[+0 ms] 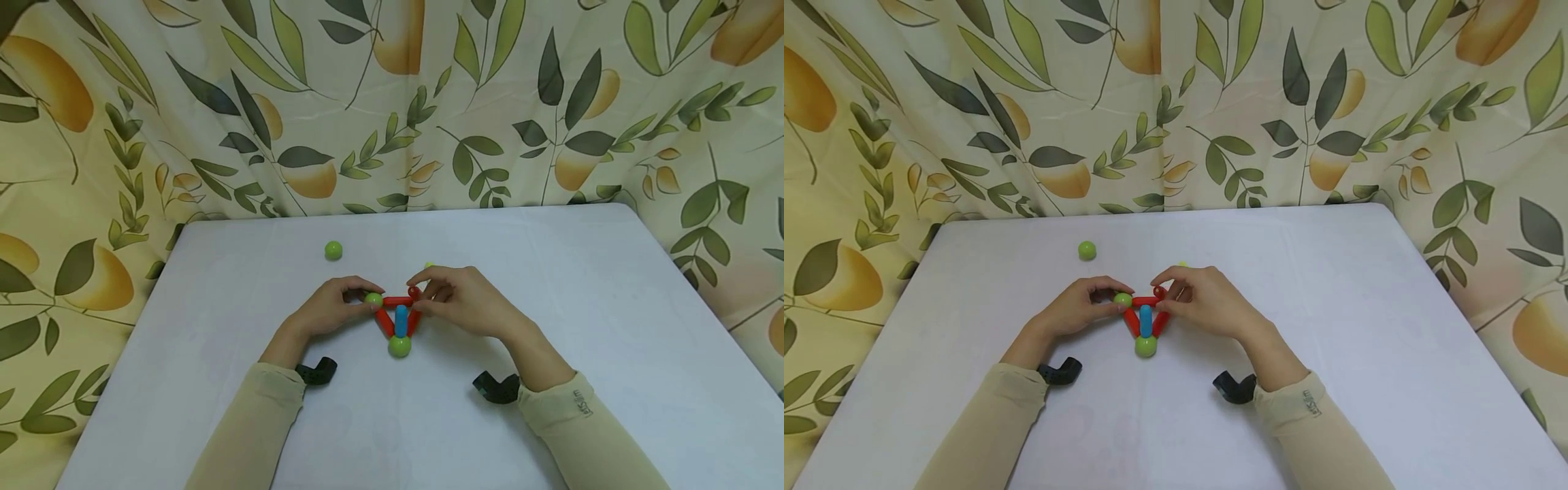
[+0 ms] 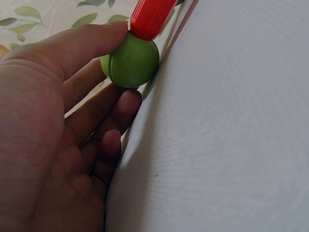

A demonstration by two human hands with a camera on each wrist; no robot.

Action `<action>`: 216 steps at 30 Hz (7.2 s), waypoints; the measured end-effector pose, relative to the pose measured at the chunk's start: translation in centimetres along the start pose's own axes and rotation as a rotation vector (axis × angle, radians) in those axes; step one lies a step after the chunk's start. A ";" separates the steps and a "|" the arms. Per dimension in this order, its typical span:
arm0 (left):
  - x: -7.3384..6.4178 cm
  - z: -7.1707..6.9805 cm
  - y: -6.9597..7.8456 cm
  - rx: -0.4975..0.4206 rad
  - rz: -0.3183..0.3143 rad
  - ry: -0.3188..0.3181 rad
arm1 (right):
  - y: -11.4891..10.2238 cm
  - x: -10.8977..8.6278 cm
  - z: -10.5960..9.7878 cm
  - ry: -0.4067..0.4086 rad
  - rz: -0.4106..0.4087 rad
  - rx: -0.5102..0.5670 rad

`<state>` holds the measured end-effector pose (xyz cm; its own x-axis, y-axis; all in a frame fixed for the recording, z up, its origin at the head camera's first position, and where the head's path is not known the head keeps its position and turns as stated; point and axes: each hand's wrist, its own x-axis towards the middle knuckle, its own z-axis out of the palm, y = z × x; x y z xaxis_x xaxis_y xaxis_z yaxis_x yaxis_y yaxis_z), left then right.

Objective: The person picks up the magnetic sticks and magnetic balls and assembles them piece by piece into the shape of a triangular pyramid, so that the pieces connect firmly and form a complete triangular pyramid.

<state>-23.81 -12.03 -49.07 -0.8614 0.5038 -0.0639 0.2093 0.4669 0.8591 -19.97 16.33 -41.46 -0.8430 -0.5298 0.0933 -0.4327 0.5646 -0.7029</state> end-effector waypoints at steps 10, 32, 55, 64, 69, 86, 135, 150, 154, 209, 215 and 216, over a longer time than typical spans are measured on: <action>-0.5 0.1 0.0 0.005 -0.017 0.009 | 1.8 0.1 -1.1 0.004 0.100 -0.048; 0.2 0.0 -0.1 0.004 -0.002 0.015 | 4.7 0.3 -0.1 -0.088 0.187 0.012; 0.1 0.2 0.0 0.023 -0.017 0.019 | 5.6 0.4 1.1 -0.094 0.181 0.024; -0.2 0.1 -0.1 0.011 -0.017 0.017 | 5.9 0.7 1.2 -0.104 0.187 0.063; 0.1 0.0 0.2 0.024 -0.005 0.006 | 6.2 0.5 0.9 -0.094 0.206 0.081; 0.3 -0.3 -0.4 0.016 0.021 0.007 | 7.1 0.8 0.9 0.016 0.272 0.041; -0.2 0.2 0.3 0.029 -0.032 0.016 | 3.6 0.9 0.6 0.365 0.204 0.138; -0.2 0.5 -0.1 0.040 -0.004 0.056 | 0.7 0.2 0.8 0.339 0.057 0.185; 0.0 0.4 -0.1 0.046 0.010 0.044 | 0.2 0.1 1.2 0.350 0.030 0.148; 0.2 0.1 0.1 0.043 0.026 0.002 | 0.3 0.8 4.3 0.258 -0.069 -0.168; 0.1 0.1 0.1 0.035 0.020 0.007 | 0.5 0.9 4.3 0.256 -0.080 -0.158; 0.1 0.2 0.1 0.033 0.018 0.006 | 0.5 0.9 4.3 0.253 -0.086 -0.157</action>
<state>-23.82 -11.82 -49.11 -0.8602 0.5080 -0.0457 0.2399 0.4820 0.8427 -19.54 13.42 -44.74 -0.8456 -0.4162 0.3344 -0.5331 0.6261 -0.5690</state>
